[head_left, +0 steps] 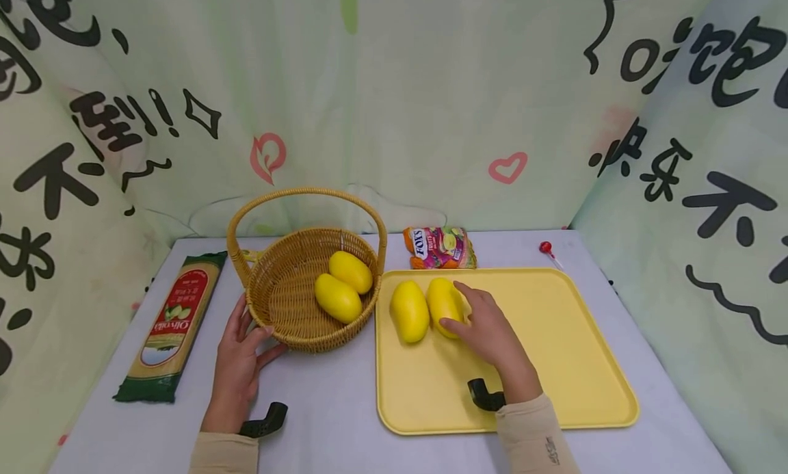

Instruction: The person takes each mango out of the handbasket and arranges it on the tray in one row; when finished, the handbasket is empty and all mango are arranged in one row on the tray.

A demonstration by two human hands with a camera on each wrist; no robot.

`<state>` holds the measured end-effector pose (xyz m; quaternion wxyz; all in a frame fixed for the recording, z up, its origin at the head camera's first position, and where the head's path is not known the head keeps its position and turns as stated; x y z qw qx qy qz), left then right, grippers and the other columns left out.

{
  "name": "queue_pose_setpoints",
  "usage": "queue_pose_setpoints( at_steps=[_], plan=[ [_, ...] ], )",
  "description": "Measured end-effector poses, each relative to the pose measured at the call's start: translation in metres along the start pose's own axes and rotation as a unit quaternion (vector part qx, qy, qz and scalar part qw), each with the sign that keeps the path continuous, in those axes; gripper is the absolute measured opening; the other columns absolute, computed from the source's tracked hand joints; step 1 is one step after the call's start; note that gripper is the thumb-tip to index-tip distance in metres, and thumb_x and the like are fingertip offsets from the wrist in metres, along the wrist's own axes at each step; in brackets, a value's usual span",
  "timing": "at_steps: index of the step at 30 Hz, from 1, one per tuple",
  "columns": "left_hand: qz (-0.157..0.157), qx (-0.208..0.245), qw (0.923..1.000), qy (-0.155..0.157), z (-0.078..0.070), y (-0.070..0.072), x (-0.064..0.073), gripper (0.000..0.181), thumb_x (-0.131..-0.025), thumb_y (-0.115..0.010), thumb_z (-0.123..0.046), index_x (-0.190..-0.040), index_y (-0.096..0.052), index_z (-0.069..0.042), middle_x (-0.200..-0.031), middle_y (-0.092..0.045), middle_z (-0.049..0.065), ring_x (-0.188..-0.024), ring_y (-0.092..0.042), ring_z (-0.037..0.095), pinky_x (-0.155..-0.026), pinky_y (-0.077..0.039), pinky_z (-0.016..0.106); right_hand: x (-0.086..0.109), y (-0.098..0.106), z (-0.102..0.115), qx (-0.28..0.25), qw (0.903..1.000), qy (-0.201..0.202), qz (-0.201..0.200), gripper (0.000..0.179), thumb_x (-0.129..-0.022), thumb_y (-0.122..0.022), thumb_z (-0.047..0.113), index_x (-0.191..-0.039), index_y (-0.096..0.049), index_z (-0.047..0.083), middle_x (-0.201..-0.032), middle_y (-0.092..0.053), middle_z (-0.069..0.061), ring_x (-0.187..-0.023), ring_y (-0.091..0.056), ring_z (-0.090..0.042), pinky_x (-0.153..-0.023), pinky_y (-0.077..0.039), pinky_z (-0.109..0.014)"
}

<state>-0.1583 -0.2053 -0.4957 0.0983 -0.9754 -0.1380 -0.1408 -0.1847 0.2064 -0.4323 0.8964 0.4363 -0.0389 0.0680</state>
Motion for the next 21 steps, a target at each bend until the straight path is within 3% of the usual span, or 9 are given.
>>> queue_pose_setpoints(
  at_steps=[6,11,14,21],
  plan=[
    [-0.002,-0.005,1.0,-0.004,0.001,0.0,-0.001,0.083,-0.104,-0.058,-0.009,-0.163,-0.022,-0.054,-0.177,-0.021,-0.01,-0.149,-0.046,0.025,-0.094,-0.064,0.042,0.019,0.014,0.003,-0.01,0.9986,0.024,-0.046,0.07,-0.099,-0.073,0.034,-0.159,-0.045,0.01,-0.157,-0.048,-0.024,-0.118,-0.066,-0.038,-0.098,-0.059,-0.055],
    [0.003,-0.004,1.0,-0.006,0.0,0.001,-0.001,0.082,-0.105,-0.057,-0.009,-0.164,-0.022,-0.054,-0.177,-0.02,-0.011,-0.149,-0.046,0.025,-0.098,-0.062,0.046,0.027,0.022,0.022,-0.046,0.9918,0.07,-0.096,0.053,-0.099,-0.074,0.028,-0.146,-0.06,0.007,-0.144,-0.063,-0.017,-0.11,-0.069,-0.031,-0.091,-0.063,-0.05],
    [0.004,-0.002,1.0,-0.004,0.001,0.002,-0.001,0.083,-0.105,-0.057,-0.009,-0.163,-0.022,-0.055,-0.177,-0.02,-0.011,-0.149,-0.046,0.025,-0.099,-0.061,0.048,0.026,0.019,0.041,-0.06,0.9877,0.116,-0.086,0.051,-0.097,-0.077,0.024,-0.143,-0.063,0.007,-0.141,-0.066,-0.014,-0.11,-0.069,-0.029,-0.09,-0.065,-0.047],
    [0.0,0.004,1.0,-0.001,0.002,0.001,-0.002,0.083,-0.105,-0.057,-0.007,-0.164,-0.023,-0.054,-0.177,-0.021,-0.01,-0.149,-0.047,0.026,-0.095,-0.063,0.046,0.01,0.003,0.094,-0.055,0.9789,0.196,-0.014,0.058,-0.094,-0.079,0.025,-0.148,-0.06,0.013,-0.147,-0.063,-0.011,-0.12,-0.067,-0.034,-0.094,-0.064,-0.049]
  ],
)
Point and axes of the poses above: each hand's wrist, its own x-axis away from the middle knuckle, its own y-axis out of the back of the hand, z = x × y, the point moved 4 cm from there along -x, towards the middle knuckle
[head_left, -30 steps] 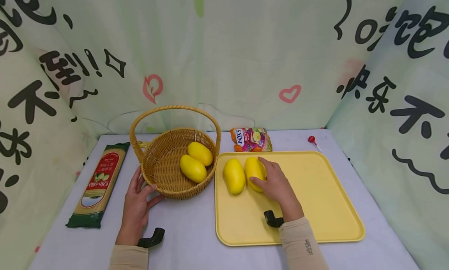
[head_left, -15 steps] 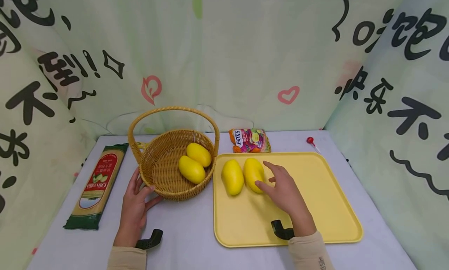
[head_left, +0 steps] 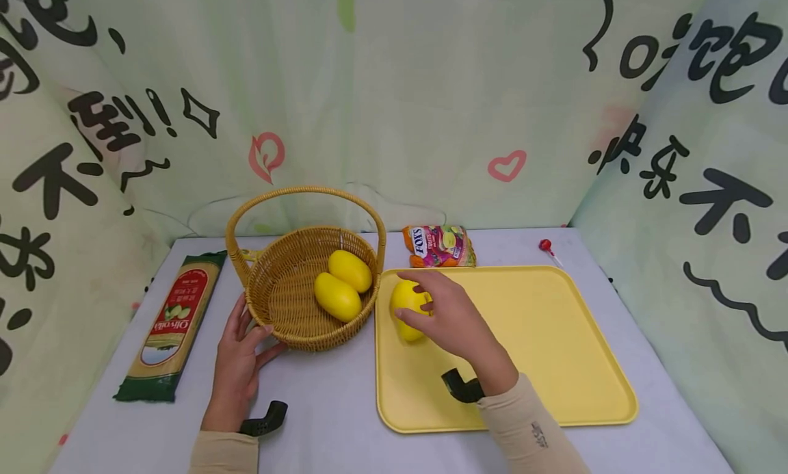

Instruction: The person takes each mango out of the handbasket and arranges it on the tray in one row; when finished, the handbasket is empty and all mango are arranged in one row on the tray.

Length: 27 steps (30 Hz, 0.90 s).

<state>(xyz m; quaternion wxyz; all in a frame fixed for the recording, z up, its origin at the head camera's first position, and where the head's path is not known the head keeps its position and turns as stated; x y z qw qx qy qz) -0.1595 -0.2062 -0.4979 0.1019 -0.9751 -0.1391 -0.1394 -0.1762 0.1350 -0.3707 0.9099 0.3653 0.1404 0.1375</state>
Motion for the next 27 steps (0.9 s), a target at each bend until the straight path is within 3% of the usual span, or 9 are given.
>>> queue_pose_setpoints(
  at_steps=[4,8,13,19,27],
  plan=[
    [0.0,0.002,1.0,0.0,0.0,-0.001,-0.001,0.082,-0.104,-0.057,-0.007,-0.164,-0.023,-0.054,-0.177,-0.021,-0.009,-0.149,-0.047,0.026,-0.096,-0.063,0.047,-0.022,-0.015,0.018,0.031,0.9982,0.032,0.042,0.059,-0.095,-0.079,0.028,-0.148,-0.06,0.013,-0.147,-0.062,-0.01,-0.123,-0.064,-0.033,-0.102,-0.06,-0.049],
    [0.001,0.001,1.0,-0.002,0.0,-0.002,-0.001,0.082,-0.104,-0.056,-0.007,-0.164,-0.023,-0.053,-0.177,-0.021,-0.009,-0.149,-0.047,0.026,-0.095,-0.063,0.046,-0.044,-0.034,0.031,0.082,0.9904,0.053,0.098,0.059,-0.095,-0.079,0.032,-0.149,-0.06,0.015,-0.149,-0.06,-0.011,-0.129,-0.061,-0.03,-0.111,-0.054,-0.047],
    [0.0,0.001,1.0,0.0,0.001,-0.002,-0.001,0.082,-0.104,-0.056,-0.008,-0.164,-0.022,-0.053,-0.178,-0.02,-0.009,-0.15,-0.047,0.026,-0.094,-0.064,0.045,-0.069,-0.057,0.039,0.118,0.9798,0.05,0.154,0.059,-0.097,-0.077,0.032,-0.15,-0.059,0.016,-0.153,-0.057,-0.012,-0.136,-0.057,-0.03,-0.114,-0.052,-0.045],
    [0.003,0.004,1.0,0.004,0.002,-0.001,0.0,0.083,-0.105,-0.056,-0.008,-0.164,-0.021,-0.054,-0.178,-0.019,-0.01,-0.15,-0.046,0.026,-0.098,-0.062,0.047,-0.092,-0.082,0.038,0.164,0.9686,0.024,0.186,0.057,-0.097,-0.076,0.032,-0.15,-0.06,0.018,-0.149,-0.061,-0.01,-0.129,-0.06,-0.026,-0.112,-0.053,-0.042],
    [0.006,0.005,1.0,0.002,0.0,0.0,0.0,0.082,-0.105,-0.055,-0.008,-0.165,-0.021,-0.053,-0.178,-0.019,-0.01,-0.152,-0.044,0.026,-0.098,-0.062,0.048,-0.109,-0.104,0.04,0.206,0.9587,0.003,0.196,0.058,-0.093,-0.078,0.028,-0.148,-0.062,0.023,-0.142,-0.063,-0.01,-0.119,-0.06,-0.027,-0.101,-0.058,-0.038]
  ],
)
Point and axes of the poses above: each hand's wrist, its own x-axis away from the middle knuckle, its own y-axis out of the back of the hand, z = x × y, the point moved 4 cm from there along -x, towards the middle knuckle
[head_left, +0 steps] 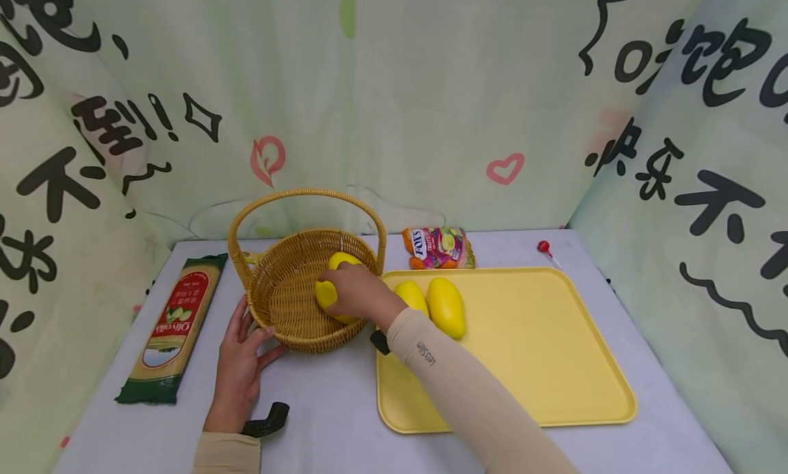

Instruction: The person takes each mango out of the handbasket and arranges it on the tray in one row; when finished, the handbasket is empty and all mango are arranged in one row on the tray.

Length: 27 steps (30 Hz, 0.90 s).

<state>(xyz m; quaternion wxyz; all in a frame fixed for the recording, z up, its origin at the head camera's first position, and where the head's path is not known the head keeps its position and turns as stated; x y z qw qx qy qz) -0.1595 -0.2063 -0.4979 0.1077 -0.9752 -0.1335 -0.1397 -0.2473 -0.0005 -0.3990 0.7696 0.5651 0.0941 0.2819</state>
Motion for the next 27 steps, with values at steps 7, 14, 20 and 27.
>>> queue_pose_setpoints(
  at_steps=[7,14,20,27],
  plan=[
    [-0.002,-0.001,1.0,-0.003,-0.001,0.001,0.001,0.082,-0.106,-0.055,-0.007,-0.165,-0.021,-0.052,-0.178,-0.019,-0.009,-0.154,-0.043,0.027,-0.098,-0.061,0.049,-0.007,-0.008,0.013,0.032,0.9988,-0.033,0.018,0.063,-0.091,-0.083,0.031,-0.149,-0.06,0.026,-0.146,-0.057,-0.013,-0.124,-0.053,-0.035,-0.094,-0.06,-0.044],
    [-0.003,-0.003,1.0,-0.006,-0.001,0.0,0.001,0.081,-0.105,-0.056,-0.007,-0.165,-0.023,-0.051,-0.178,-0.02,-0.009,-0.153,-0.045,0.028,-0.094,-0.064,0.045,-0.006,-0.016,0.018,0.07,0.9965,-0.042,0.018,0.067,-0.089,-0.085,0.029,-0.151,-0.059,0.028,-0.148,-0.055,-0.013,-0.125,-0.052,-0.035,-0.089,-0.062,-0.043],
    [-0.004,-0.005,0.9999,-0.009,-0.001,-0.001,-0.001,0.082,-0.104,-0.057,-0.007,-0.165,-0.023,-0.051,-0.178,-0.02,-0.008,-0.152,-0.045,0.028,-0.091,-0.065,0.044,-0.006,-0.021,0.017,0.07,0.997,-0.033,0.005,0.068,-0.087,-0.088,0.031,-0.149,-0.06,0.026,-0.145,-0.057,-0.012,-0.12,-0.053,-0.034,-0.086,-0.061,-0.04],
    [-0.005,-0.01,0.9999,-0.006,-0.001,0.0,0.0,0.082,-0.105,-0.057,-0.008,-0.165,-0.022,-0.052,-0.178,-0.02,-0.008,-0.153,-0.044,0.029,-0.093,-0.064,0.045,-0.006,-0.023,0.016,0.056,0.998,-0.03,0.002,0.067,-0.089,-0.085,0.033,-0.151,-0.058,0.03,-0.145,-0.056,-0.013,-0.121,-0.053,-0.033,-0.088,-0.06,-0.041]
  ],
)
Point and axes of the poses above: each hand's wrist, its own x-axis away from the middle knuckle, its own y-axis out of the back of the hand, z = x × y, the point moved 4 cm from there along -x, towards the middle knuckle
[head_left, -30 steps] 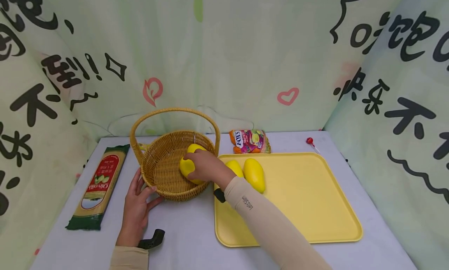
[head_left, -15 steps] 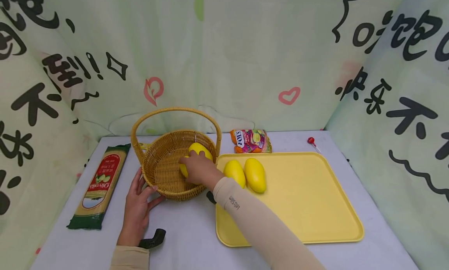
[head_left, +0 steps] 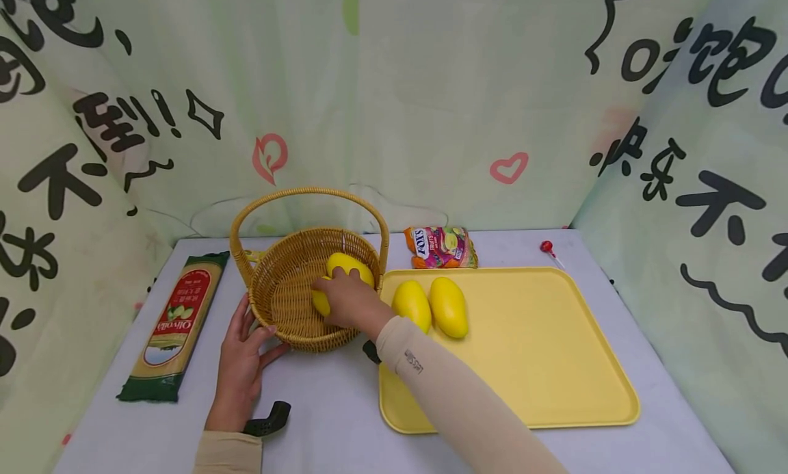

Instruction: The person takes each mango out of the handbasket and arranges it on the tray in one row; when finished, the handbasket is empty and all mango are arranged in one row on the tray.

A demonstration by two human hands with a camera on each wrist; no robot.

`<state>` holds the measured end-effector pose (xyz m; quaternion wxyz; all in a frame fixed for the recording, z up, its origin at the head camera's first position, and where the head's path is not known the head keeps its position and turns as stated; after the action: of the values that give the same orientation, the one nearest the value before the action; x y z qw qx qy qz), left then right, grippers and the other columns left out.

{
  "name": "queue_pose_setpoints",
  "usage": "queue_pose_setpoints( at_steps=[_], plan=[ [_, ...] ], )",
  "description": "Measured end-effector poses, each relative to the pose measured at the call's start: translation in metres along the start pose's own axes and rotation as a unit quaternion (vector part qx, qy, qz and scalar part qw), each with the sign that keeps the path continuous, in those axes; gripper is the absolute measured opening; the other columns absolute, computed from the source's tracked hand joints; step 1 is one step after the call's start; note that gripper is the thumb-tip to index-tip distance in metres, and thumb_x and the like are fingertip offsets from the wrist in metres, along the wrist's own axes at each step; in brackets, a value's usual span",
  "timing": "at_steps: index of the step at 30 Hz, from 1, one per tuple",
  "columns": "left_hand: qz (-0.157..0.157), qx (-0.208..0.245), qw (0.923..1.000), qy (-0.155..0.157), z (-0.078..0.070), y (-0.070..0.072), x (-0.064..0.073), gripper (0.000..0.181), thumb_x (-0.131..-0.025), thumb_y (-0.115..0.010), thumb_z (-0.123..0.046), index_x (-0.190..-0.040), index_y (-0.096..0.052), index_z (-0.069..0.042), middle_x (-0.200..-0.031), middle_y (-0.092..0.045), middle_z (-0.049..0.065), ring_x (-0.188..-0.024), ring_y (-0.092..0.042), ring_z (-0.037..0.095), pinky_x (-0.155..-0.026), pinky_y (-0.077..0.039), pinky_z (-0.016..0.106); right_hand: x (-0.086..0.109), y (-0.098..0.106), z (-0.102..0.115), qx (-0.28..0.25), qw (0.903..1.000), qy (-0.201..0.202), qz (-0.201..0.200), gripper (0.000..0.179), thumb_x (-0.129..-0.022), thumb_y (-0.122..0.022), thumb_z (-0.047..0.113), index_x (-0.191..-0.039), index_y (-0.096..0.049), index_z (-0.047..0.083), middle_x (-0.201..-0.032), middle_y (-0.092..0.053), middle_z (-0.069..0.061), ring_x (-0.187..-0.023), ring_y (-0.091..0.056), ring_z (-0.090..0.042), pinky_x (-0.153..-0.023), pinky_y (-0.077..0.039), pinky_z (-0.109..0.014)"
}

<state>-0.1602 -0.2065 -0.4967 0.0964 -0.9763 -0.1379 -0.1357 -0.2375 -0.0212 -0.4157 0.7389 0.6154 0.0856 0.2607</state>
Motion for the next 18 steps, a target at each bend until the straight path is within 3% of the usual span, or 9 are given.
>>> queue_pose_setpoints(
  at_steps=[10,18],
  plan=[
    [0.001,-0.002,1.0,0.003,0.0,0.0,0.001,0.082,-0.105,-0.057,-0.008,-0.164,-0.022,-0.053,-0.178,-0.02,-0.009,-0.153,-0.045,0.028,-0.095,-0.063,0.046,0.013,0.013,-0.008,-0.048,0.9976,0.018,-0.047,0.063,-0.09,-0.079,0.038,-0.149,-0.059,0.034,-0.143,-0.056,-0.011,-0.119,-0.052,-0.03,-0.078,-0.059,-0.035],
    [-0.002,-0.002,1.0,-0.001,0.0,0.0,0.0,0.083,-0.104,-0.057,-0.008,-0.164,-0.023,-0.053,-0.177,-0.022,-0.009,-0.15,-0.047,0.028,-0.093,-0.064,0.045,0.035,0.028,-0.015,-0.117,0.9873,0.036,-0.102,0.062,-0.089,-0.078,0.033,-0.148,-0.06,0.032,-0.149,-0.052,-0.01,-0.13,-0.05,-0.031,-0.087,-0.058,-0.038]
  ],
)
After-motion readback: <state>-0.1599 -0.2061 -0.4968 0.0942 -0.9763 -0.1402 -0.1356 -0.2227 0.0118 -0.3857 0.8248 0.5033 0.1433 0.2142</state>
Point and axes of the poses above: each hand's wrist, its own x-axis away from the middle knuckle, its own y-axis out of the back of the hand, z = x × y, the point moved 4 cm from there along -x, towards the middle knuckle
